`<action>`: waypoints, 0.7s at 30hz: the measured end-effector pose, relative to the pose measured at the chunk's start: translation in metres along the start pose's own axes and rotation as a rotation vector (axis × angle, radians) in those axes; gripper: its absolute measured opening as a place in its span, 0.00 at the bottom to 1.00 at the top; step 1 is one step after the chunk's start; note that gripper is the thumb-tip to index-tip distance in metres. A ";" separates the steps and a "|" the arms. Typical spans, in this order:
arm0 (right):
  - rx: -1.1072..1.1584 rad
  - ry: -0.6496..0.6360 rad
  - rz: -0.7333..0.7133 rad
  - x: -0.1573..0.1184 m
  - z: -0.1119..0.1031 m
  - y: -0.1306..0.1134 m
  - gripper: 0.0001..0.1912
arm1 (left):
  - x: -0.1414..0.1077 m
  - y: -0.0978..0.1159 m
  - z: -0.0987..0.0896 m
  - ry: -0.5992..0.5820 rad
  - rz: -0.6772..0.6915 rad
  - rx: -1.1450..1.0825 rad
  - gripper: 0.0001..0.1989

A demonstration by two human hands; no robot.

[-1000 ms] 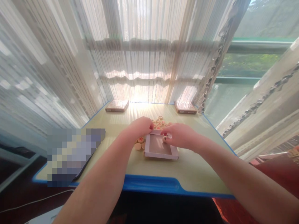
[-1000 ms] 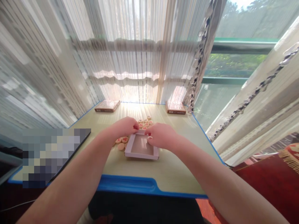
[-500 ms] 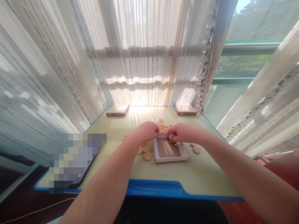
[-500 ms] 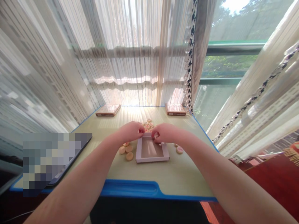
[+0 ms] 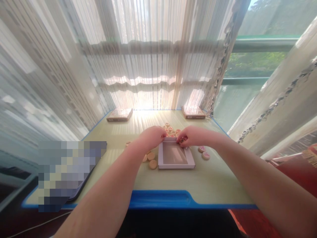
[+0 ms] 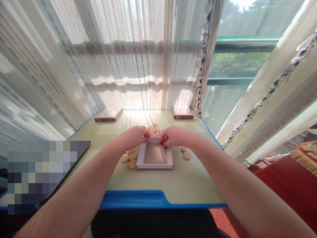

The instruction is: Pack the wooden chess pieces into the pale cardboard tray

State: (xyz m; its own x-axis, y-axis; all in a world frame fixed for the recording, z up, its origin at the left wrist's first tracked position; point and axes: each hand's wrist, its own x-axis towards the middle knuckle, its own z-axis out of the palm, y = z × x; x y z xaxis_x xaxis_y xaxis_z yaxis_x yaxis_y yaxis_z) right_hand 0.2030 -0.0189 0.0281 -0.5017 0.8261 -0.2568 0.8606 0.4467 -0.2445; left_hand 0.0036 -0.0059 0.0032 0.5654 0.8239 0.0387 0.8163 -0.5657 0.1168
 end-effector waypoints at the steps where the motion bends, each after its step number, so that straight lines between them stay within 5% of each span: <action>1: 0.001 -0.003 0.007 0.000 -0.001 0.000 0.18 | 0.000 0.000 0.000 0.000 -0.001 0.000 0.10; 21: 0.036 0.034 -0.025 0.004 0.003 0.009 0.18 | 0.002 -0.003 0.006 0.018 -0.011 -0.016 0.11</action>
State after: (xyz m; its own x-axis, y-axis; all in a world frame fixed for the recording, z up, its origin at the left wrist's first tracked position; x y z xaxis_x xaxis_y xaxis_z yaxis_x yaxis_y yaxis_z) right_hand 0.2087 -0.0126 0.0223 -0.5190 0.8264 -0.2184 0.8440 0.4551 -0.2837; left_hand 0.0030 -0.0026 -0.0032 0.5543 0.8305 0.0554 0.8203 -0.5563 0.1328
